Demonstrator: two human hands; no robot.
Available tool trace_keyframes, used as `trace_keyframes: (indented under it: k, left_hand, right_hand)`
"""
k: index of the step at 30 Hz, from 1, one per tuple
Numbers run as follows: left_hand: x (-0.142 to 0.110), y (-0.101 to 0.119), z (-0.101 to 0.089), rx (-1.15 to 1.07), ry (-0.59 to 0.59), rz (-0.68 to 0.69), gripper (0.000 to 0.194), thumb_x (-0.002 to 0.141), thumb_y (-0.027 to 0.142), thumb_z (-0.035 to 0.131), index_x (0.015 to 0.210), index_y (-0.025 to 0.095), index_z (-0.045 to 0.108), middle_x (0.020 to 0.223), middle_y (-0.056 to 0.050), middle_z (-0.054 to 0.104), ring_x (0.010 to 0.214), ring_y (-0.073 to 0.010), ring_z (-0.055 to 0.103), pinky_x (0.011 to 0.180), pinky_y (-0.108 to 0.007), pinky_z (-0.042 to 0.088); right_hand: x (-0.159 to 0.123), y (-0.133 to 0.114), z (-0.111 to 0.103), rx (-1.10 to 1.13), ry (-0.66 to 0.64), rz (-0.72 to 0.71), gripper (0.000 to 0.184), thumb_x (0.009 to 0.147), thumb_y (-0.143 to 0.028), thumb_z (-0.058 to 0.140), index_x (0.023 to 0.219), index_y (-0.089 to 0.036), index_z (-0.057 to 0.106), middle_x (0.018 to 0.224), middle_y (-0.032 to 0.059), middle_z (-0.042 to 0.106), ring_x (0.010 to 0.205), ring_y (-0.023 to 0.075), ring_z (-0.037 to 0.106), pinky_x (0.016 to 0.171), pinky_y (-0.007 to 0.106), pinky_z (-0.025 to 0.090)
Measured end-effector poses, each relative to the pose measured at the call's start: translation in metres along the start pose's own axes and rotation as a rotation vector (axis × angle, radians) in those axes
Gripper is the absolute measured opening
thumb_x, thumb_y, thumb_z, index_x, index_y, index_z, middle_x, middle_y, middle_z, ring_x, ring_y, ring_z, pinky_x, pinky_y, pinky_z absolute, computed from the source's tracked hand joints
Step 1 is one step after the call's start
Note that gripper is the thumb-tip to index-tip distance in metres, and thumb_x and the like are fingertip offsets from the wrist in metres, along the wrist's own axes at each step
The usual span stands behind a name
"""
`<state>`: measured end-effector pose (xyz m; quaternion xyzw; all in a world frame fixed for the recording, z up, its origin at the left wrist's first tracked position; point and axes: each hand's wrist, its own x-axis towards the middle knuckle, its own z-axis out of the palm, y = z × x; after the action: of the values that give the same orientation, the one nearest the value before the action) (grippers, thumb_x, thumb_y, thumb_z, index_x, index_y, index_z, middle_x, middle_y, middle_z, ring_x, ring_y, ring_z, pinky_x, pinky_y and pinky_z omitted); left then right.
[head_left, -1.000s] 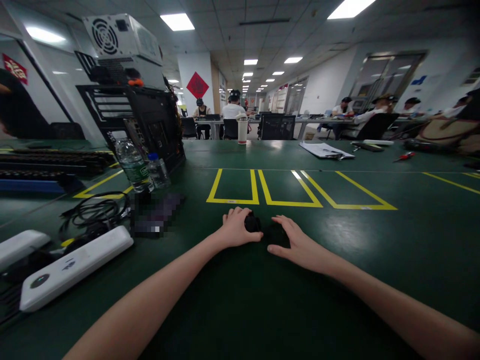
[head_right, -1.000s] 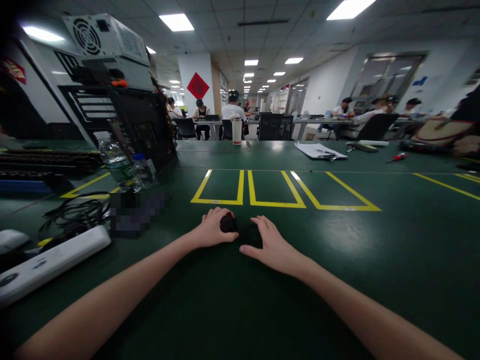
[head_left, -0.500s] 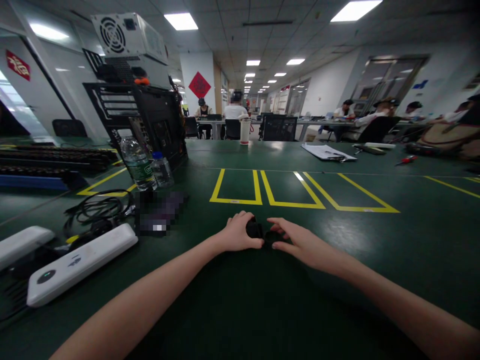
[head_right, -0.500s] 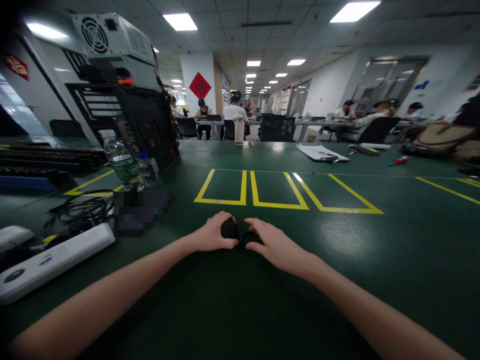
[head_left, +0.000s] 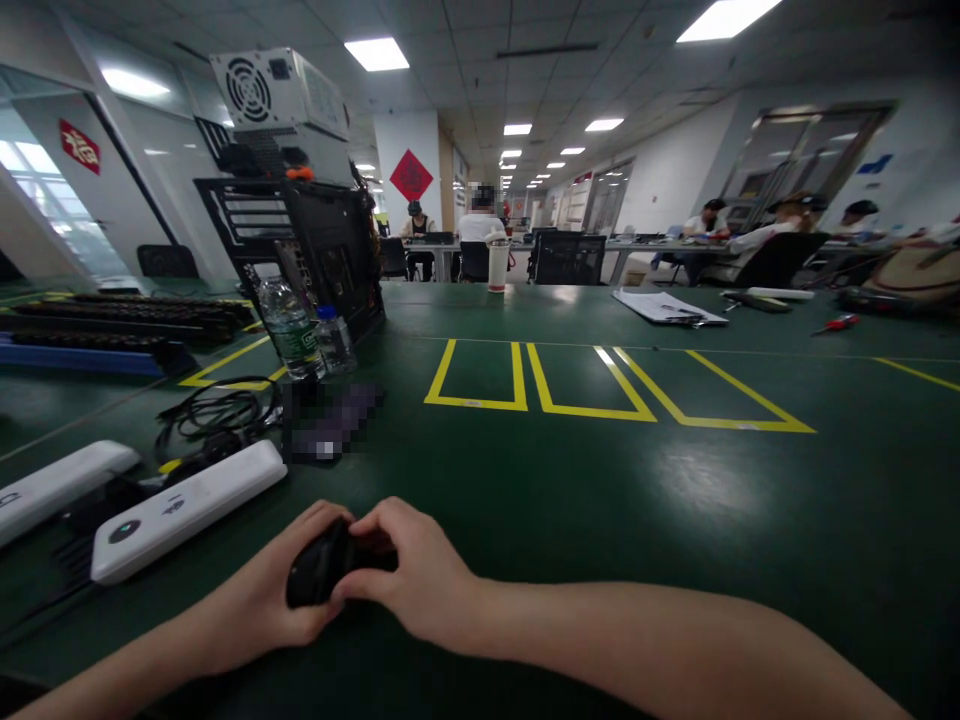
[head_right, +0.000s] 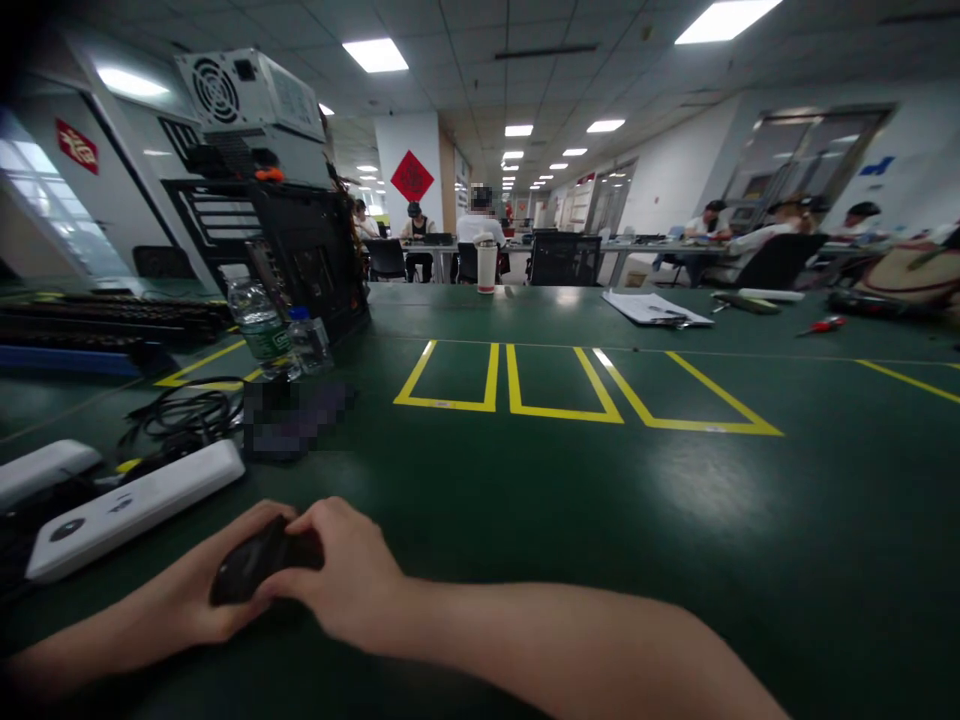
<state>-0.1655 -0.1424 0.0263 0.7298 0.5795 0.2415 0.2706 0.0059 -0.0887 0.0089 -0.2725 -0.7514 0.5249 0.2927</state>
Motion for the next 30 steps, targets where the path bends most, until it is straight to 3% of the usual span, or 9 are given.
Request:
trace_keyframes:
  k: [2,5,7,11,17,19,22,26,30]
  left_hand:
    - [-0.023,-0.024,-0.008,0.022,0.140,-0.052,0.053,0.063,0.033,0.056,0.113,0.028,0.039,0.104,-0.001,0.053,0.097,-0.0253,0.051,0.082,-0.032,0.044]
    - [-0.047,-0.055,-0.019,0.100,0.139,0.013,0.055,0.059,0.034,0.059,0.111,0.038,0.040,0.104,0.005,0.056,0.095,-0.0256,0.053,0.078,-0.032,0.046]
    - [-0.056,-0.066,-0.023,0.124,0.212,0.020,0.055,0.061,0.041,0.054,0.112,0.047,0.035,0.103,0.012,0.055,0.096,-0.0249,0.052,0.081,-0.036,0.044]
    - [-0.062,-0.067,-0.020,0.060,0.299,-0.066,0.059,0.059,0.046,0.054,0.114,0.039,0.037,0.103,0.005,0.055,0.098,-0.0302,0.048,0.081,-0.040,0.043]
    - [-0.048,-0.052,-0.015,0.036,0.217,-0.114,0.052,0.058,0.040,0.060,0.105,0.027,0.041,0.097,-0.001,0.056,0.095,-0.0286,0.051,0.078,-0.034,0.045]
    - [-0.036,-0.043,-0.013,0.035,0.135,-0.111,0.050,0.058,0.039,0.062,0.102,0.025,0.042,0.095,-0.002,0.056,0.093,-0.0271,0.051,0.077,-0.032,0.045]
    - [-0.006,-0.025,-0.005,-0.020,0.103,-0.073,0.047,0.063,0.042,0.059,0.101,0.022,0.041,0.093,-0.003,0.055,0.087,-0.0233,0.053,0.075,-0.031,0.045]
    - [0.053,0.000,0.015,-0.004,0.036,0.076,0.044,0.065,0.037,0.061,0.100,0.019,0.043,0.094,-0.003,0.053,0.088,-0.0211,0.052,0.078,-0.033,0.043]
    - [0.121,0.027,0.046,0.033,-0.005,0.227,0.046,0.061,0.037,0.066,0.099,0.019,0.046,0.095,-0.003,0.053,0.089,-0.0213,0.051,0.079,-0.034,0.041]
  right_hand:
    - [0.009,-0.003,0.025,-0.024,-0.052,-0.038,0.039,0.063,-0.039,0.067,0.098,-0.021,0.058,0.095,0.0024,0.057,0.086,0.0190,0.056,0.074,0.030,0.046]
    - [0.023,-0.007,0.054,0.002,-0.121,-0.073,0.036,0.070,-0.037,0.062,0.103,-0.024,0.058,0.102,0.0031,0.057,0.089,0.0190,0.057,0.079,0.030,0.044]
    - [0.032,-0.010,0.066,0.030,-0.156,0.013,0.034,0.068,-0.036,0.063,0.100,-0.023,0.061,0.099,0.0035,0.059,0.084,0.0195,0.060,0.075,0.030,0.045]
    - [0.040,-0.017,0.073,-0.018,-0.149,0.126,0.044,0.060,-0.037,0.069,0.100,-0.022,0.059,0.095,0.0042,0.063,0.085,0.0238,0.060,0.072,0.035,0.046]
    - [0.033,-0.009,0.067,0.015,-0.095,0.128,0.046,0.056,-0.037,0.070,0.098,-0.019,0.062,0.095,0.0070,0.065,0.084,0.0250,0.061,0.072,0.035,0.047]
    - [0.033,-0.001,0.059,0.025,-0.054,0.081,0.043,0.056,-0.035,0.071,0.096,-0.019,0.063,0.096,0.0063,0.065,0.085,0.0244,0.060,0.073,0.034,0.047]
    - [0.031,0.008,0.032,0.066,-0.014,0.078,0.038,0.060,-0.026,0.070,0.097,-0.020,0.061,0.093,0.0046,0.065,0.086,0.0223,0.061,0.076,0.034,0.047]
    - [0.019,0.013,-0.028,0.118,0.040,0.122,0.036,0.066,-0.015,0.065,0.101,-0.017,0.058,0.098,0.0058,0.063,0.090,0.0208,0.060,0.080,0.035,0.047]
    - [-0.001,0.023,-0.098,0.113,0.140,0.155,0.032,0.071,-0.015,0.059,0.102,-0.017,0.054,0.105,0.0057,0.059,0.097,0.0196,0.057,0.084,0.037,0.046]
